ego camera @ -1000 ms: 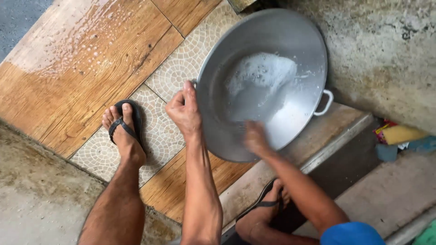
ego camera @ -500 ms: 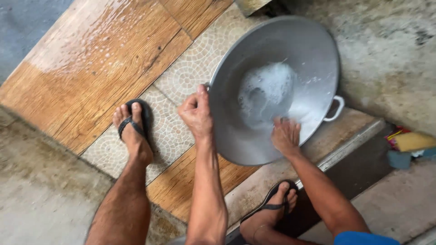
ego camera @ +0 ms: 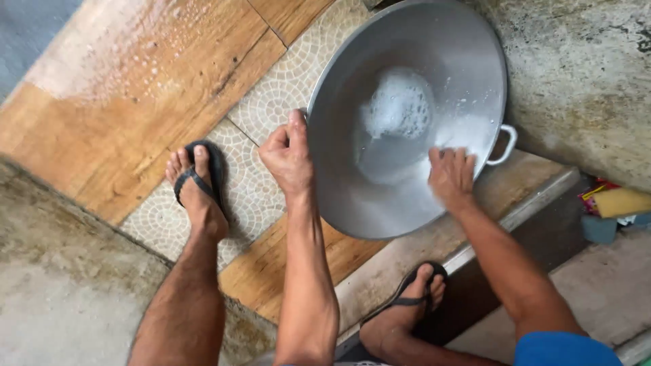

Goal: The person scrubs the inside and outside of a large metal pot using a steel wool pad and water. They repeatedly rinse the pad and continue scrubbing both surfaces until the end of the clip.

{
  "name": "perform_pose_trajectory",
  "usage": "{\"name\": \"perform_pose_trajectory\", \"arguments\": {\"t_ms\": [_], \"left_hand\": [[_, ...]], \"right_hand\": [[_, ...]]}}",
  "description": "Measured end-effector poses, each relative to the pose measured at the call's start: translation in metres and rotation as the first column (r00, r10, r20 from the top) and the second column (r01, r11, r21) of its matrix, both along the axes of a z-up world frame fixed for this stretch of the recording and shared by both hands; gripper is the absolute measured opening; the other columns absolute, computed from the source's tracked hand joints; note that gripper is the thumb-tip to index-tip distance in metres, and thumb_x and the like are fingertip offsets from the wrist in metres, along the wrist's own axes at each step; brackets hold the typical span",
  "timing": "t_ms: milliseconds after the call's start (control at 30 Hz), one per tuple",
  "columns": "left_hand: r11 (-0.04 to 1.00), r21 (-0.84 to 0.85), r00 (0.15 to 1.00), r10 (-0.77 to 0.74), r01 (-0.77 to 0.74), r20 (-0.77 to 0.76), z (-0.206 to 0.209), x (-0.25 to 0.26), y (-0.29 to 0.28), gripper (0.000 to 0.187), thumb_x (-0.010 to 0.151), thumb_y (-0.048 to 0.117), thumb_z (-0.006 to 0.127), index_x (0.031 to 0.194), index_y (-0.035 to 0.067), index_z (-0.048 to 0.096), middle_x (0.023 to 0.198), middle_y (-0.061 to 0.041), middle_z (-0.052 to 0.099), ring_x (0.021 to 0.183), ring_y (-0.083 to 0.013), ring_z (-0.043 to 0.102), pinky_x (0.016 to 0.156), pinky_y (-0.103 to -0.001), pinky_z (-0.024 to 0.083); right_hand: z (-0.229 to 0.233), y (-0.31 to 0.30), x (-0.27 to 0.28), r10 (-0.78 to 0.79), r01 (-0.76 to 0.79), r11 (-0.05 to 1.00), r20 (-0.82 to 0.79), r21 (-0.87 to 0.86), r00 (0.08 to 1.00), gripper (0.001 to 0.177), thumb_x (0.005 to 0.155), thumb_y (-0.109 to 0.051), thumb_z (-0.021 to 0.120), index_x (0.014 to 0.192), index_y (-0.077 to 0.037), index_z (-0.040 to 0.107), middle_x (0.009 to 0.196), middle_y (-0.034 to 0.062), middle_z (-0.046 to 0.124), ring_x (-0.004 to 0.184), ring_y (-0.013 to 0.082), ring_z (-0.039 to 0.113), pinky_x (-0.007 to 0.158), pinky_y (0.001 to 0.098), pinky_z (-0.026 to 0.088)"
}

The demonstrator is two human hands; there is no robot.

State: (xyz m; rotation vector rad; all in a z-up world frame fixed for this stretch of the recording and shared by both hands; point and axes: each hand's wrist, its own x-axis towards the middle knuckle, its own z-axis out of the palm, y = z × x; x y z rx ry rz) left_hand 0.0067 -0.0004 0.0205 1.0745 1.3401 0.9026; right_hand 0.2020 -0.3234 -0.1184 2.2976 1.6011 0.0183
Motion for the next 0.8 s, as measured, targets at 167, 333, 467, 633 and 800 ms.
{"name": "perform_pose_trajectory", "arguments": {"t_ms": [167, 333, 467, 633, 800], "left_hand": [[0.994, -0.101, 0.999, 0.045, -0.046, -0.020, -0.044, -0.004, -0.019, 0.053, 0.097, 0.027, 0.072, 0.052, 0.013, 0.048, 0.046, 0.002, 0.037, 0.051, -0.0093, 0.033, 0.047, -0.029, 0.026], [0.990, -0.133, 0.998, -0.055, 0.052, -0.022, -0.021, -0.007, -0.022, 0.051, 0.101, 0.024, 0.065, 0.054, 0.015, 0.046, 0.049, 0.006, 0.035, 0.051, -0.0071, 0.031, 0.047, -0.025, 0.027], [0.980, -0.194, 0.999, -0.047, 0.046, -0.004, -0.053, -0.016, -0.024, 0.056, 0.105, 0.027, 0.060, 0.051, 0.015, 0.050, 0.042, 0.003, 0.038, 0.045, -0.0081, 0.030, 0.045, -0.023, 0.027], [0.980, -0.189, 0.998, -0.052, 0.057, 0.033, -0.045, -0.009, -0.020, 0.051, 0.101, 0.029, 0.064, 0.054, 0.017, 0.048, 0.048, 0.005, 0.038, 0.052, -0.0085, 0.033, 0.047, -0.026, 0.027], [0.973, -0.162, 0.984, -0.173, 0.166, -0.028, -0.039, -0.012, -0.015, 0.051, 0.101, 0.027, 0.064, 0.053, 0.014, 0.051, 0.047, 0.004, 0.038, 0.053, -0.0095, 0.035, 0.046, -0.028, 0.030]], "right_hand": [[-0.091, 0.042, -0.171, -0.314, 0.376, 0.922, -0.758, -0.098, 0.572, 0.042, 0.092, -0.003, 0.048, 0.132, 0.006, 0.057, 0.100, 0.0320, 0.069, 0.100, 0.0480, 0.068, 0.089, 0.0563, 0.051], [-0.028, 0.244, -0.121, -0.158, 0.866, 0.483, -0.960, 0.127, 0.229, 0.041, 0.108, -0.035, 0.032, 0.121, -0.001, 0.052, 0.104, 0.0302, 0.054, 0.098, 0.0405, 0.052, 0.094, 0.0488, 0.034], [-0.072, 0.160, -0.129, 0.043, 0.201, 0.928, -0.624, 0.315, 0.780, 0.016, 0.103, -0.004, 0.047, 0.109, -0.001, 0.061, 0.098, 0.0296, 0.064, 0.092, 0.0464, 0.058, 0.098, 0.0590, 0.035], [-0.083, 0.064, -0.131, 0.008, 0.170, 0.979, -0.845, 0.117, 0.535, 0.024, 0.100, -0.015, 0.054, 0.121, -0.003, 0.057, 0.112, 0.0204, 0.060, 0.111, 0.0464, 0.053, 0.098, 0.0568, 0.039], [-0.158, 0.172, -0.005, -0.111, 0.227, 0.877, -0.282, 0.424, 0.953, 0.025, 0.073, -0.019, 0.066, 0.094, -0.006, 0.072, 0.079, 0.0189, 0.061, 0.073, 0.0388, 0.058, 0.069, 0.0553, 0.044]]}}
